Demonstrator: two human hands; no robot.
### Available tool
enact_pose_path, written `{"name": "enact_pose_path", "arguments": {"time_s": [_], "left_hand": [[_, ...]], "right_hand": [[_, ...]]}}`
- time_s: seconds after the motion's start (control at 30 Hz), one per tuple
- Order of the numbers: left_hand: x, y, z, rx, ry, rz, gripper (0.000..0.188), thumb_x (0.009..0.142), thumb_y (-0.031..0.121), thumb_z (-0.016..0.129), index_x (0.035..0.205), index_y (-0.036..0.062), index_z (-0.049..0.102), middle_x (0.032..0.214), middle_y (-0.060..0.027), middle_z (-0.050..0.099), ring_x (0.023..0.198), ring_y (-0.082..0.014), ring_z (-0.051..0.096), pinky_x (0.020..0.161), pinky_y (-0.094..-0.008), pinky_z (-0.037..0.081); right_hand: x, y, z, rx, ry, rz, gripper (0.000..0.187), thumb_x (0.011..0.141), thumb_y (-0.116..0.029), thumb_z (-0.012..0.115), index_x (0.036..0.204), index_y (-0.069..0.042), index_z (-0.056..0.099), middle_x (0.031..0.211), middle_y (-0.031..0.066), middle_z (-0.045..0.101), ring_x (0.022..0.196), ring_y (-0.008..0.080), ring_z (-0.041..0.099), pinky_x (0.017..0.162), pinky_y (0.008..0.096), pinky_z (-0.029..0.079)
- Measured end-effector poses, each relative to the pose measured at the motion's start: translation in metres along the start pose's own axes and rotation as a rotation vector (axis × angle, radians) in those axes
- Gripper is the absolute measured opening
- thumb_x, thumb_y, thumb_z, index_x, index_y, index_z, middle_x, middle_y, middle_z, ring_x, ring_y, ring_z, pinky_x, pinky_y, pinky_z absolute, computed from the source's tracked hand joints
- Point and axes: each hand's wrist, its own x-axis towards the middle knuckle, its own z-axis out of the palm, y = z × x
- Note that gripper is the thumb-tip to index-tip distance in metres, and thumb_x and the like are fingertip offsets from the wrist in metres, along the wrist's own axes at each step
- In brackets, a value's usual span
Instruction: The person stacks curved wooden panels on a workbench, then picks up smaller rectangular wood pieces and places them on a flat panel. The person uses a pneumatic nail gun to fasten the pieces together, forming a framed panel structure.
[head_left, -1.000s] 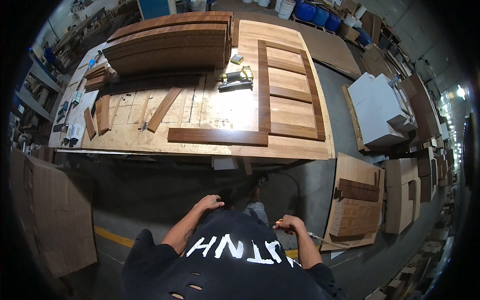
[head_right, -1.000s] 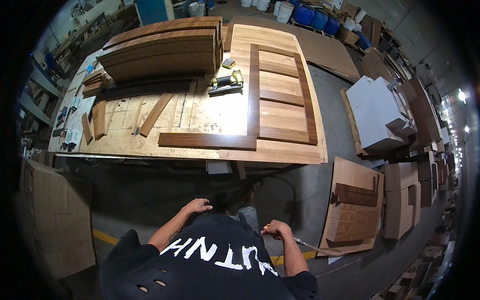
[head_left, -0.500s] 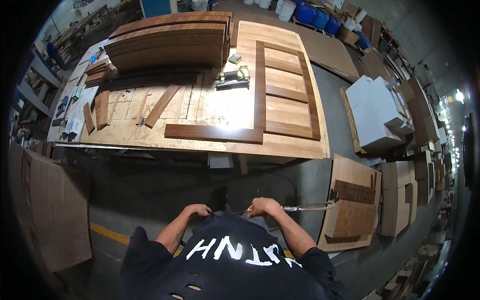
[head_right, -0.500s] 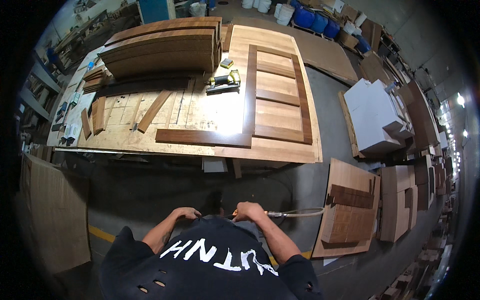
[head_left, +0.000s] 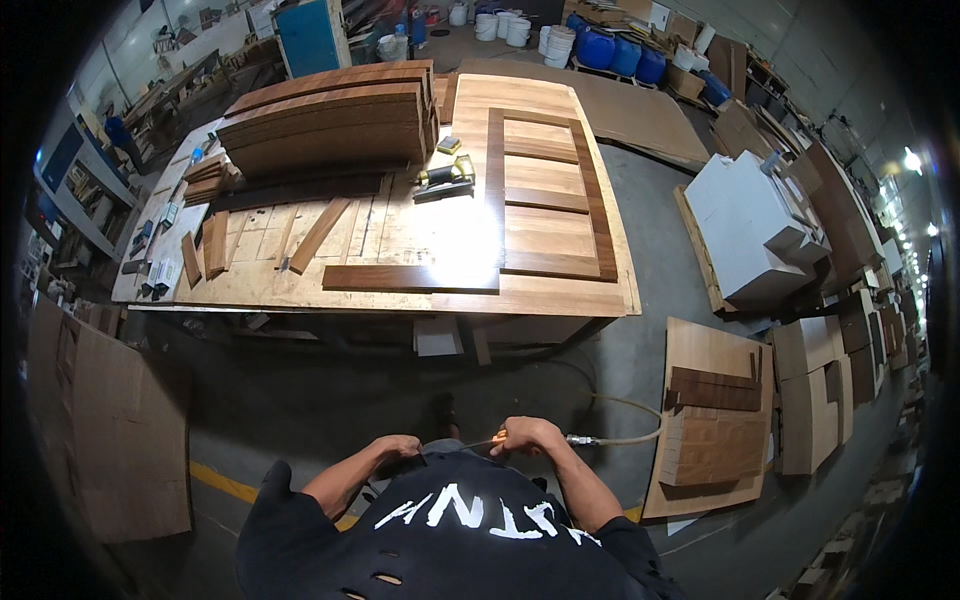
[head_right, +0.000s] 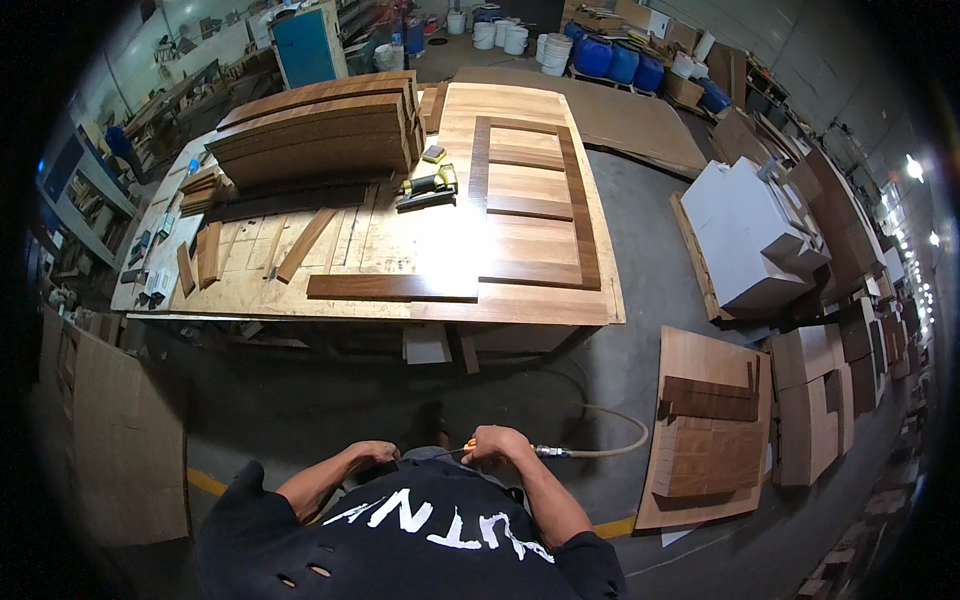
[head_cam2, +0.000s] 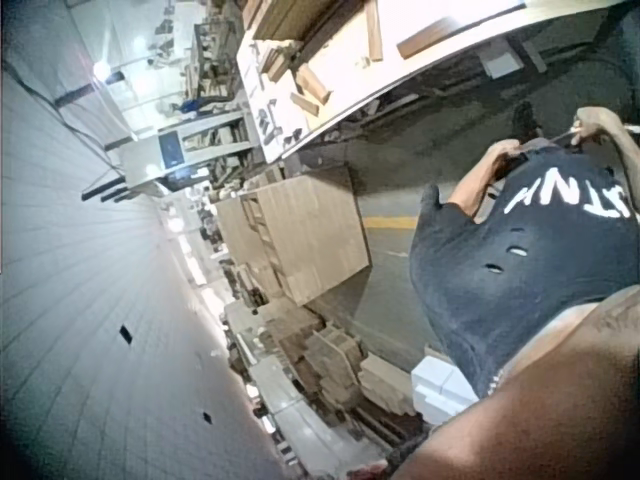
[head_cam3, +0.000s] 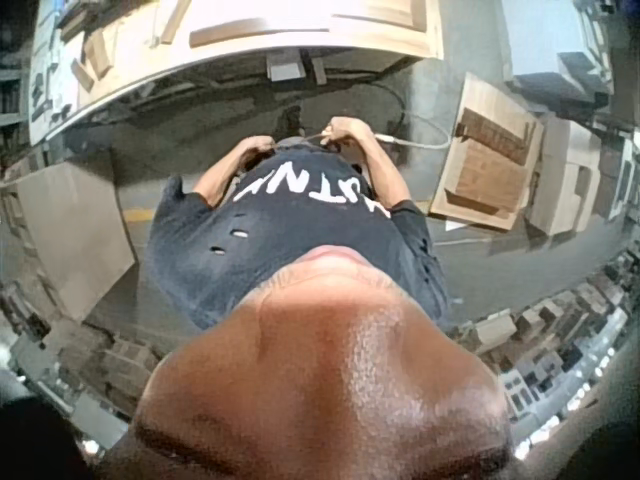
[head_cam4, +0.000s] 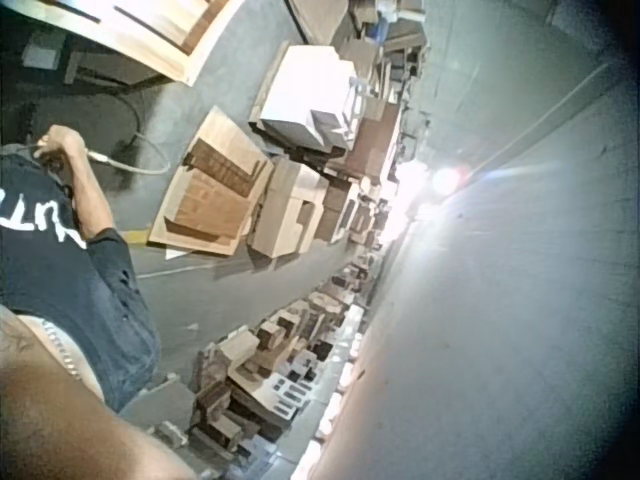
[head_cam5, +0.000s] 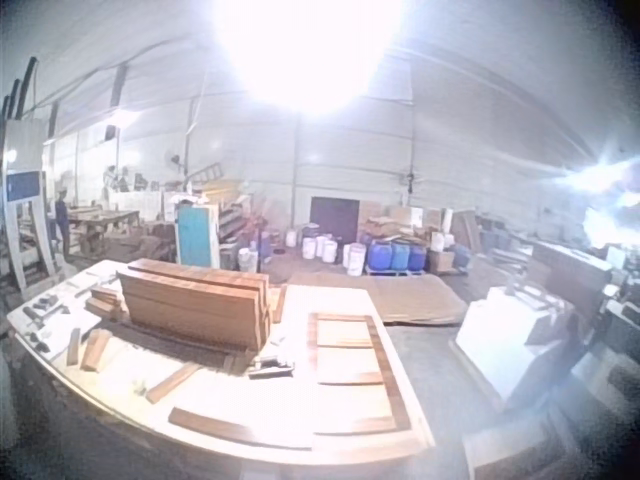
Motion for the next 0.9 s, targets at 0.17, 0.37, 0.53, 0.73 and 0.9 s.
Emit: {"name": "enact_pose_path", "arguments": {"time_s": [0.17, 0.37, 0.53, 0.73, 0.9], "left_hand": [[-0.007, -0.009, 0.025, 0.093, -0.274, -0.055, 0.049, 0.087, 0.038, 0.062, 0.121, 0.0022, 0.067, 0.093, -0.0065, 0.071, 0.075, -0.0173, 0.063, 0.065, -0.0322, 0.053], [-0.018, -0.005, 0.079, -0.382, -0.079, -0.006, 0.062, 0.088, 0.042, 0.065, 0.136, 0.0043, 0.058, 0.119, -0.0108, 0.066, 0.106, -0.0255, 0.064, 0.076, -0.0398, 0.057], [0.008, 0.011, 0.096, 0.105, 0.157, 0.094, 0.054, 0.088, 0.046, 0.062, 0.119, 0.0011, 0.066, 0.108, -0.0217, 0.071, 0.101, -0.0384, 0.068, 0.080, -0.0463, 0.055], [-0.013, 0.110, 0.081, 0.433, 0.335, 0.122, 0.036, 0.084, 0.034, 0.066, 0.103, 0.0026, 0.070, 0.100, -0.0235, 0.071, 0.095, -0.0419, 0.069, 0.077, -0.0492, 0.056], [0.000, 0.088, 0.091, 0.502, 0.468, -0.038, 0.031, 0.080, 0.029, 0.068, 0.099, 0.0043, 0.073, 0.098, -0.0209, 0.072, 0.093, -0.0386, 0.071, 0.077, -0.0474, 0.057]], "right_hand": [[-0.012, -0.007, 0.020, -0.048, -0.022, -0.140, 0.046, 0.084, -0.050, 0.076, 0.092, -0.005, 0.070, 0.067, 0.0091, 0.065, 0.050, 0.0218, 0.060, 0.046, 0.0357, 0.044], [0.007, 0.021, 0.051, -0.163, -0.048, -0.189, 0.055, 0.081, -0.051, 0.076, 0.115, -0.007, 0.070, 0.094, 0.0122, 0.074, 0.080, 0.0270, 0.069, 0.070, 0.0386, 0.056], [-0.009, 0.005, 0.063, -0.263, -0.070, -0.145, 0.057, 0.080, -0.050, 0.077, 0.108, -0.001, 0.071, 0.103, 0.0166, 0.074, 0.090, 0.0320, 0.072, 0.077, 0.0412, 0.057], [-0.004, 0.004, 0.074, -0.323, -0.014, -0.153, 0.051, 0.082, -0.049, 0.075, 0.110, -0.007, 0.072, 0.098, 0.0135, 0.075, 0.082, 0.0281, 0.073, 0.072, 0.0395, 0.057], [-0.021, -0.007, 0.066, -0.324, 0.045, -0.140, 0.057, 0.079, -0.051, 0.078, 0.110, -0.004, 0.073, 0.107, 0.0157, 0.074, 0.098, 0.0323, 0.072, 0.081, 0.0424, 0.057]]}}
